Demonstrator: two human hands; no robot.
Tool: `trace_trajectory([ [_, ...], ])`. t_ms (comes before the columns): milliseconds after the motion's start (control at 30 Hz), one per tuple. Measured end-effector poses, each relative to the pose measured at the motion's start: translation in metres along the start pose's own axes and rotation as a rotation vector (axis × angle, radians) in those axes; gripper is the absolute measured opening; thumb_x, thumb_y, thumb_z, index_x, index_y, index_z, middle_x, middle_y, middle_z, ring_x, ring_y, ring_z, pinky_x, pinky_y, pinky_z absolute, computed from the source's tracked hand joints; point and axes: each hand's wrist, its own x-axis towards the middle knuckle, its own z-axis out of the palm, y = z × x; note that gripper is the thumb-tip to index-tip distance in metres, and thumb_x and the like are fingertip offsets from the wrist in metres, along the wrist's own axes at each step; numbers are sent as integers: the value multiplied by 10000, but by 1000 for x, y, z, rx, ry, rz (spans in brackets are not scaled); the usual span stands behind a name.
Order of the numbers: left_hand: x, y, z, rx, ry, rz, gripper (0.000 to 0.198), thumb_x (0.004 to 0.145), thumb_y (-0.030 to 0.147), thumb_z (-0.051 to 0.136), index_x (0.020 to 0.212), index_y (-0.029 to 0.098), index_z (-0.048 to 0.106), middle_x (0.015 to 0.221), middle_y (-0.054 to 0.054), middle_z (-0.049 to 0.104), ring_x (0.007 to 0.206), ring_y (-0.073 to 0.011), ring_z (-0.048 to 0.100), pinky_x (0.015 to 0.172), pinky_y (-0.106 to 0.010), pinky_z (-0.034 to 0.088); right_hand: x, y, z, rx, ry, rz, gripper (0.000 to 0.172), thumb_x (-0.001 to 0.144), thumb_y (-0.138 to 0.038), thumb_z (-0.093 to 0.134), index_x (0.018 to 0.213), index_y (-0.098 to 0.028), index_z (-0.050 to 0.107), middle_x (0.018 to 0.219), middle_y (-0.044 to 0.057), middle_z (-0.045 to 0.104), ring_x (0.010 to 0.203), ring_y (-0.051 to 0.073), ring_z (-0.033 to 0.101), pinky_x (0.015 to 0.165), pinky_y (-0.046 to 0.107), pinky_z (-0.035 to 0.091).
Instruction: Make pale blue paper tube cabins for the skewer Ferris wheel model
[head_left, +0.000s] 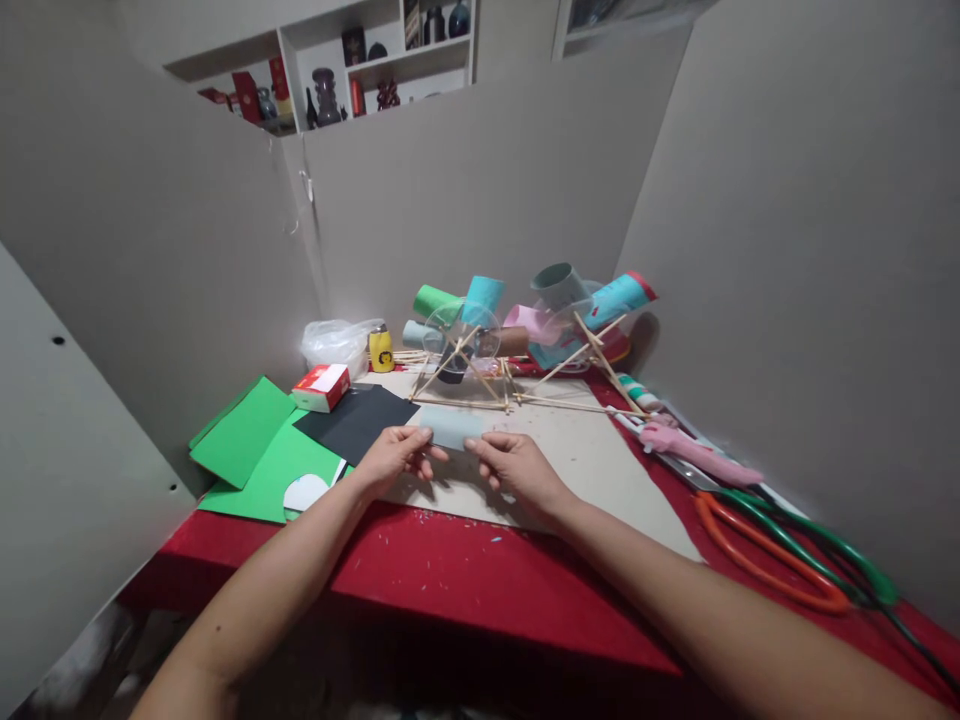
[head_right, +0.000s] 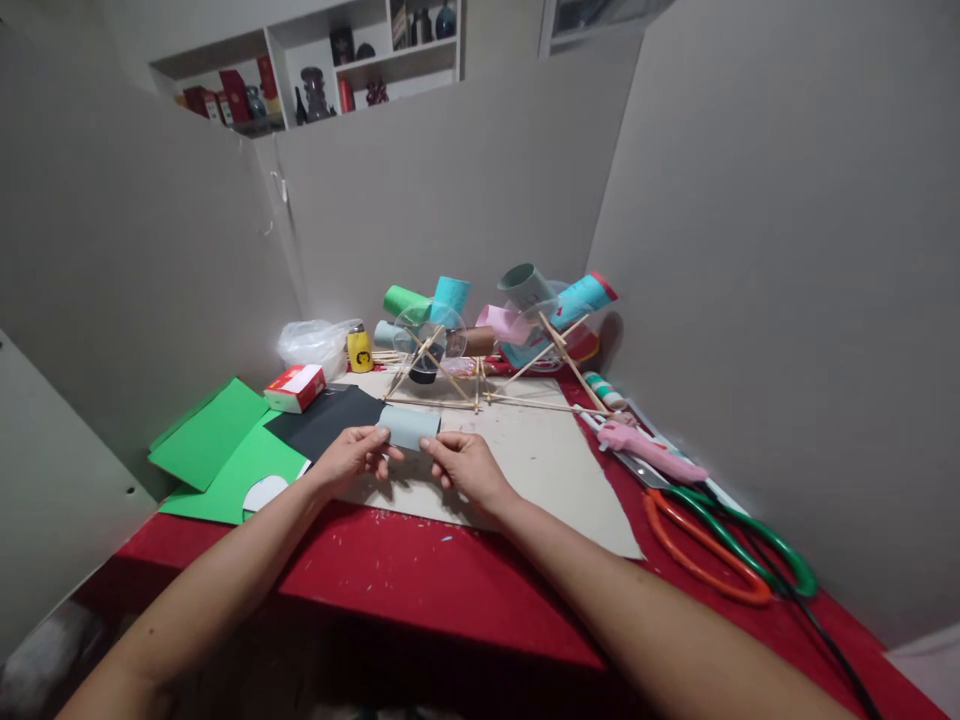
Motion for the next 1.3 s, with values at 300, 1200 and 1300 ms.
trace_trajectory([
  [300, -1, -2, 0, -51, -5, -37, 428, 650, 482, 786, 821, 119, 637, 650, -51, 676, 413, -89, 555, 415, -191, 395, 2, 5, -1, 15, 38, -17, 435, 657, -556, 733, 527, -178, 562, 440, -25, 518, 337, 66, 381, 348, 205, 259],
  [1200, 10, -10, 7, -218, 72, -38, 453, 721, 527, 720, 867, 121, 579, 534, -7, 613, 414, -106, 571, 404, -176, 424, -6, -5, -7, -90, 164, -167, 541, 789, -693, 535, 728, -169, 658, 482, -2, 554, 391, 107, 446, 413, 237, 364],
  [1300, 13, -12, 0, -306, 106, -118, 384, 763, 467, 710, 840, 126, 552, 466, 8, 568, 379, -103, 544, 387, -165, 403, -2, -3, -9, -73, 193, -172, 551, 812, -674, 525, 858, -152, 695, 498, -1, 561, 411, 115, 458, 446, 249, 393],
])
